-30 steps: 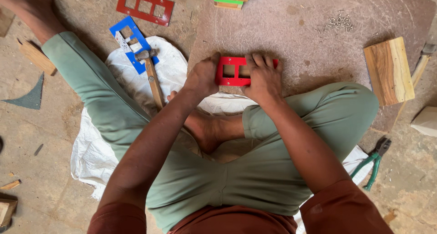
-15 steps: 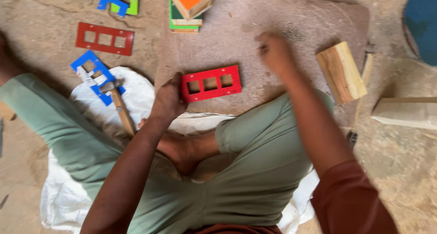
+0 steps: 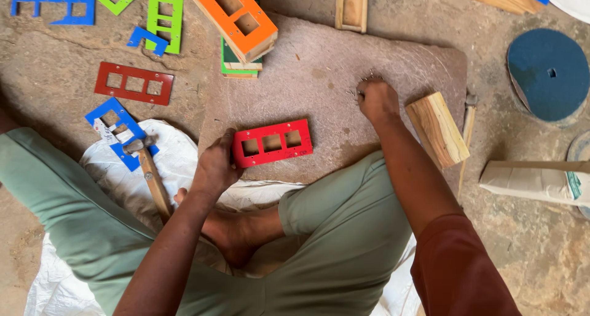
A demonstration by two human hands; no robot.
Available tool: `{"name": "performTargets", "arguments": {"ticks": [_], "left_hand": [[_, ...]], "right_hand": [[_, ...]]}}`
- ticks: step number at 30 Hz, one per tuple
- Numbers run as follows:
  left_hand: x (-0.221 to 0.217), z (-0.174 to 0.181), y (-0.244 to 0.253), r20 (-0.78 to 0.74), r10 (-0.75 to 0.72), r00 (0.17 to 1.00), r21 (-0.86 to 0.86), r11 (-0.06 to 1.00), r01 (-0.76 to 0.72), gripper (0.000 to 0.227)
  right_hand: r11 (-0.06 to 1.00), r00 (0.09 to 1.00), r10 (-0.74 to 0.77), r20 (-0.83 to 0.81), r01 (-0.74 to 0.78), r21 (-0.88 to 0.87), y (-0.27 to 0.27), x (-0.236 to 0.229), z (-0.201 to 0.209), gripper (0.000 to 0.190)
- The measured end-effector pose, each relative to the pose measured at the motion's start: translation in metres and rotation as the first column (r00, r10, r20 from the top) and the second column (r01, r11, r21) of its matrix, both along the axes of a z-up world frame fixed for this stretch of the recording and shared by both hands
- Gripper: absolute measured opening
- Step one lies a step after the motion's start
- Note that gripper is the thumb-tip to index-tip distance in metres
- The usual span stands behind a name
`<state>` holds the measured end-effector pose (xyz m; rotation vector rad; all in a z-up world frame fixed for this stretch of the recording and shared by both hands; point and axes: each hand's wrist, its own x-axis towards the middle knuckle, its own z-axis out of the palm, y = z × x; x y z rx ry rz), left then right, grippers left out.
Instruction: The person sits on the floor and assembles a red wooden frame by hammering nails into it. They repeatedly pick up nails, position them, and strike them with a hammer to secure the frame pieces together.
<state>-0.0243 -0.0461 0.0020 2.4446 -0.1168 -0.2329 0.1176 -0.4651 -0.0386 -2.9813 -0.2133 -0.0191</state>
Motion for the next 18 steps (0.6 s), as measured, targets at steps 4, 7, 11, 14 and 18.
{"name": "performTargets", "arguments": {"ticks": [4, 7, 11, 14, 18], "left_hand": [[-0.001, -0.007, 0.002, 0.008, 0.004, 1.000, 0.008, 1.000, -0.004, 0.086], [-0.002, -0.010, 0.002, -0.003, -0.003, 1.000, 0.040, 0.999, 0.003, 0.088], [-0.002, -0.012, 0.002, -0.017, 0.019, 1.000, 0.034, 0.999, -0.018, 0.088], [-0.002, -0.013, 0.003, 0.012, 0.008, 1.000, 0.033, 0.999, -0.009, 0.087], [0.004, -0.017, 0.003, -0.036, 0.002, 0.999, 0.044, 0.999, -0.001, 0.082]], "right_hand": [[0.990, 0.998, 0.050, -0.023, -0.052, -0.129, 0.013, 0.004, -0.004, 0.010], [0.988, 0.998, 0.065, 0.010, -0.063, -0.141, 0.012, 0.005, -0.009, 0.010], [0.989, 0.998, 0.057, -0.009, -0.058, -0.136, 0.010, 0.003, -0.012, 0.012], [0.984, 0.999, 0.050, 0.018, -0.046, -0.174, 0.016, 0.004, -0.007, 0.018], [0.994, 0.998, -0.047, 0.046, 0.042, 0.097, 0.034, 0.001, 0.015, 0.016]]}}
